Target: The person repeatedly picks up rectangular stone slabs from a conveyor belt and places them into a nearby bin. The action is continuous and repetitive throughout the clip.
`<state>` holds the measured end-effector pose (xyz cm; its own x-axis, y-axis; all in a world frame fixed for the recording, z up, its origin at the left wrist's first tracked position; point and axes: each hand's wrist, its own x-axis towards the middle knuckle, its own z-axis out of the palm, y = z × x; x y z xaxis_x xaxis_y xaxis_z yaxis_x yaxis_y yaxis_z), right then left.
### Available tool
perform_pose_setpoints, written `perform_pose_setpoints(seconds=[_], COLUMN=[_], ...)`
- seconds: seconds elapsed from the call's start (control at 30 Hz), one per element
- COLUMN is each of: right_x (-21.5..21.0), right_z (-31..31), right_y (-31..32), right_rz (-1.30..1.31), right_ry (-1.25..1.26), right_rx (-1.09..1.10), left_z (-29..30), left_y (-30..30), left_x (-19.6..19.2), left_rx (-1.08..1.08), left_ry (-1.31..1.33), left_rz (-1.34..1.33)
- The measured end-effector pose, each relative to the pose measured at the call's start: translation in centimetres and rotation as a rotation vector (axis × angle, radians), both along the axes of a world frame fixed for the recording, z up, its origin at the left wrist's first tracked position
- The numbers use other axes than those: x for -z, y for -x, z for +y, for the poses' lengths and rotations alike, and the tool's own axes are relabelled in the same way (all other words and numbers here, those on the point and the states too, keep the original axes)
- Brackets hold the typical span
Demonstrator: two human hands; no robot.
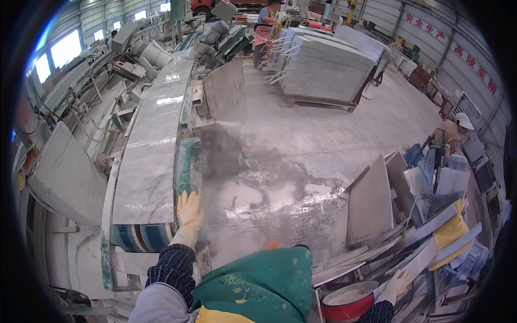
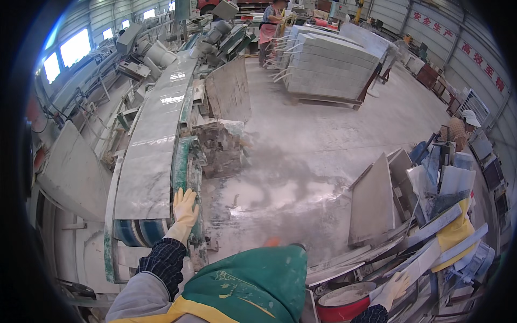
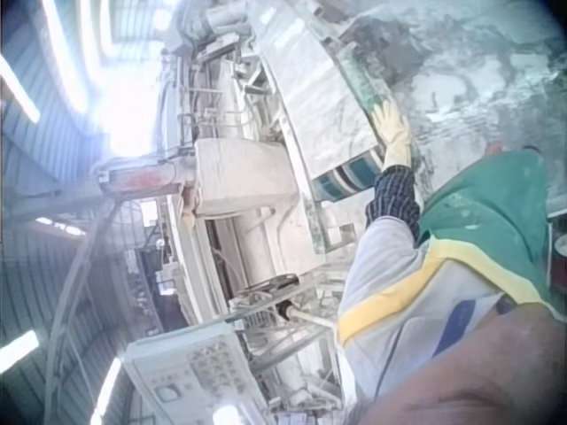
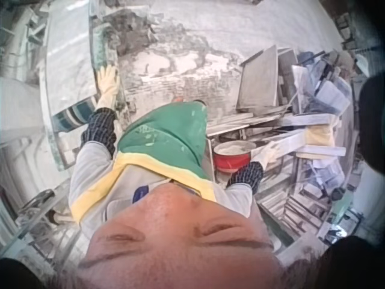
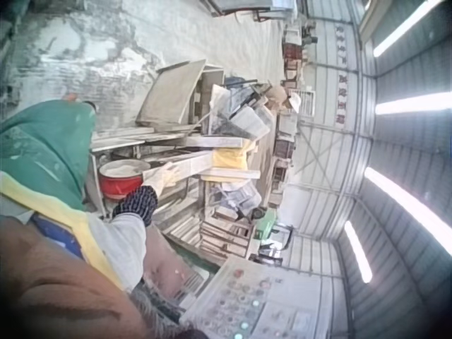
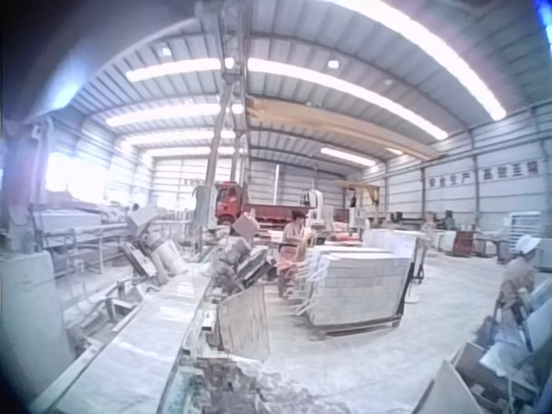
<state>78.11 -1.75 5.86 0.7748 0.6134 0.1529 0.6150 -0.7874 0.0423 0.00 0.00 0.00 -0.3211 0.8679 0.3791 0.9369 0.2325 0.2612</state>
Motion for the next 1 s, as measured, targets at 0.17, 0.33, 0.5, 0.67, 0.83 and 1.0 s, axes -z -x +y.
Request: perform_pose_setpoints(seconds=[0.17, 0.33, 0.5, 0.67, 0.83, 1.0], right_x=[0.1, 1.3, 1.1, 1.5, -2.2, -13.1], right_z=[-1.3, -5.3, -7.1, -5.8, -4.6, -5.7], right_y=[0.8, 3.5, 5.3, 4.0, 4.0, 10.6], right_rz=[-0.047, -0.038, 0.113, 0.246, 0.785, 1.1], right_ry=[-0.066, -0.107, -0.199, -0.213, -0.809, -0.879], right_rx=[-0.024, -0.189, -0.073, 0.136, -0.031, 0.082], left_z=[-0.3, -0.3, -0.6, -0.7, -0.6, -0.9], left_y=[-0.1, -0.3, -0.4, -0.6, -0.2, -0.1], left_x=[-0.4, -1.4, -2.0, -2.7, -2.0, -2.2], left_rx=[0.012, 0.037, 0.016, 0.03, 0.056, 0.084], left_ry=[-0.006, 0.038, 0.04, 0.036, -0.051, -0.029], left_rz=[-0.011, -0.101, -0.14, -0.196, -0.21, -0.153])
